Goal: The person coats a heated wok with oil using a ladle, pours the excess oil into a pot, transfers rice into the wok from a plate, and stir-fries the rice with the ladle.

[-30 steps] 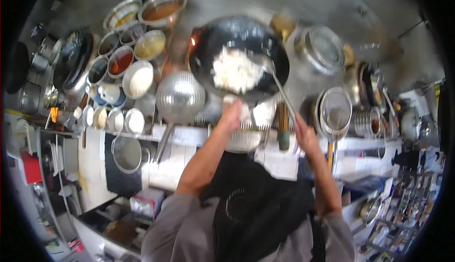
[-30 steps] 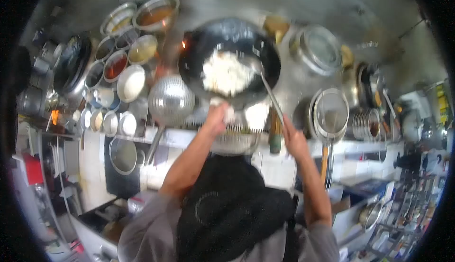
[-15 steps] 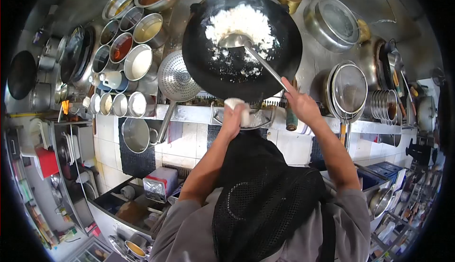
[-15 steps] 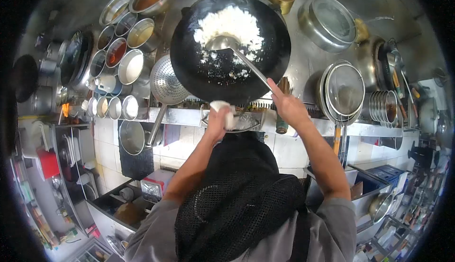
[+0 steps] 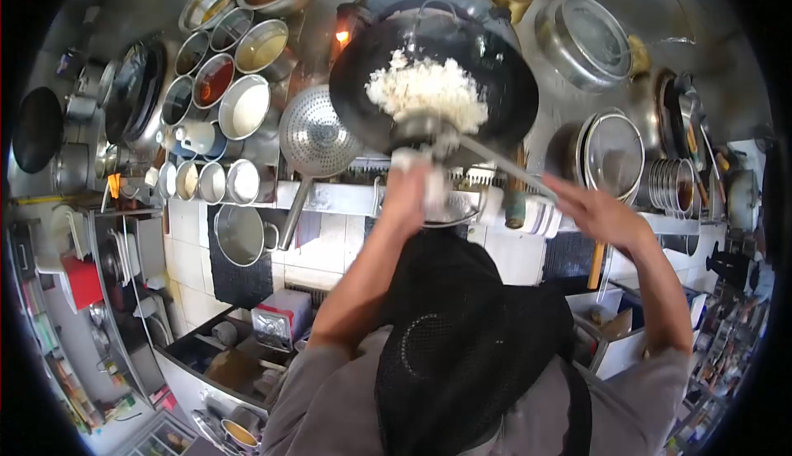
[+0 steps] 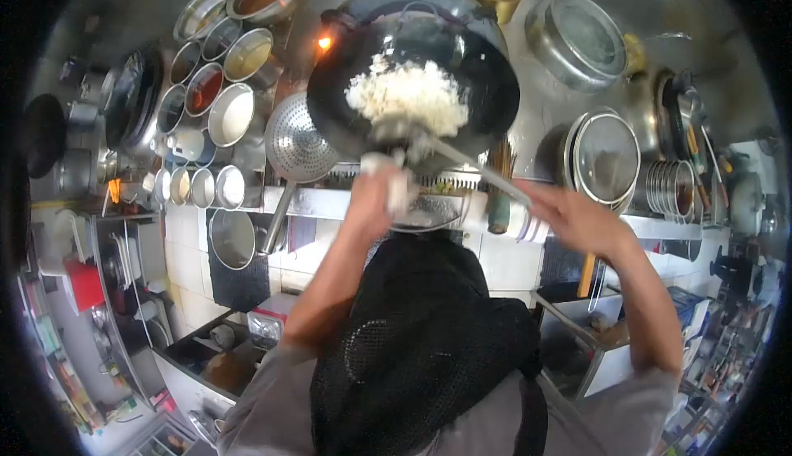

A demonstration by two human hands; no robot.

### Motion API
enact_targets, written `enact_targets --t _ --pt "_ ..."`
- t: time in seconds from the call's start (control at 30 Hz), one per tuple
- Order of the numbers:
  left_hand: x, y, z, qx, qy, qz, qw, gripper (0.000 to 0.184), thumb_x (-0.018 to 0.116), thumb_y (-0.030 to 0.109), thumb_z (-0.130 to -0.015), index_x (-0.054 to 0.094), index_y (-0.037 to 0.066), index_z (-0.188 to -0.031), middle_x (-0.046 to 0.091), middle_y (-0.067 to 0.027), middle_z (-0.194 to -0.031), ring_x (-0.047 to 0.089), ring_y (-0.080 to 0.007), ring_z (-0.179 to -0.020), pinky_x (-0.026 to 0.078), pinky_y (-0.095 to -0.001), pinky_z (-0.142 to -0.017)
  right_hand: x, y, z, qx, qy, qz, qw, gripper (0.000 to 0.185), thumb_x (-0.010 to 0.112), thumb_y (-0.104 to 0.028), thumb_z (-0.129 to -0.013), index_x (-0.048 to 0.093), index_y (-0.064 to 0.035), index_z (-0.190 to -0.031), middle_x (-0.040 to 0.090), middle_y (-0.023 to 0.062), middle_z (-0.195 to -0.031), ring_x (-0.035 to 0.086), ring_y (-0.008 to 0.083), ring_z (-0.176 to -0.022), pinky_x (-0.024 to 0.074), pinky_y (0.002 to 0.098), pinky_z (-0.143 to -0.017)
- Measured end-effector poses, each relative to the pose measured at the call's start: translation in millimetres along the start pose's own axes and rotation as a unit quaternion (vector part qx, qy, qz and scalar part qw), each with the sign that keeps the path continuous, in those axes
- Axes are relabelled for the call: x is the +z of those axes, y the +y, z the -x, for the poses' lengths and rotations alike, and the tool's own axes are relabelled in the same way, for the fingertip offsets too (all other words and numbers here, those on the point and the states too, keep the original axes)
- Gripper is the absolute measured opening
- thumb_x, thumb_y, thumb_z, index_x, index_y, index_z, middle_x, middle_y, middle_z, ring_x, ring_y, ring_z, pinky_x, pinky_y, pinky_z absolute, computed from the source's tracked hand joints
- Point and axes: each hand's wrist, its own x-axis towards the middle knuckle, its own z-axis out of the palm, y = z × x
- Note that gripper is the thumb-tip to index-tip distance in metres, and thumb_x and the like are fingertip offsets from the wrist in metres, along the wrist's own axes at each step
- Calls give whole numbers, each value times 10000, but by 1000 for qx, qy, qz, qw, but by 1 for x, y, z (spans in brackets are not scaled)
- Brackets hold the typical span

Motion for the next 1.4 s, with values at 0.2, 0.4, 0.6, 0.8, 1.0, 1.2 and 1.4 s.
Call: enact_targets --t 0.2,0.4,0.6,0.8,1.0,1.2,1.4 --pt "-55 -91 -39 148 -26 -98 984 256 578 82 -882 498 25 -1119 604 -113 -1005 636 -212 -906 565 -360 -763 83 36 -104 62 251 160 953 587 510 -289 -976 256 -276 -1506 611 264 -686 613 458 -628 477 558 -582" --pt "-24 -36 -4 49 62 -30 996 336 632 51 -815 505 49 -1125 592 -112 -1001 630 -225 -824 573 -379 -680 74 14 -39 6 135 -69 988 506 500 -281 -994 358 -255 -1479 643 286 -845 644 443 -737 497 509 -699" --pt "-2 -29 15 111 3 8 994 165 547 89 -872 562 4 -1012 613 -115 -862 647 -252 -805 574 -395 -642 -37 -41 18 212 -138 -126 959 466 501 -271 -1000 416 -229 -1456 655 213 -912 630 341 -758 494 408 -775" --pt "13 -9 -23 65 8 -50 997 170 563 107 -864 547 10 -1003 603 -109 -901 627 -218 -770 541 -344 -650 25 -3 -65 101 83 73 989 485 511 -254 -983 406 -223 -1455 606 256 -681 621 405 -618 493 485 -636" --pt "-38 -66 -18 117 -11 -119 986 319 563 73 -861 474 37 -1165 591 -87 -1013 590 -176 -915 521 -328 -774 110 21 -92 42 311 52 948 553 557 -248 -963 355 -237 -1477 597 239 -631 605 433 -571 457 529 -532" --pt "-21 2 -110 75 -17 13 997 180 581 57 -827 547 44 -1004 624 -107 -879 633 -204 -662 552 -349 -548 81 -45 -38 58 272 -124 953 535 599 -129 -942 428 -171 -1448 563 191 -638 567 326 -549 460 307 -570" --pt "-21 -26 -141 123 27 26 992 139 548 9 -814 542 2 -952 618 -122 -868 633 -227 -698 526 -358 -558 81 -23 -82 108 282 7 953 526 591 -178 -942 434 -195 -1444 596 237 -686 599 394 -582 496 409 -598"
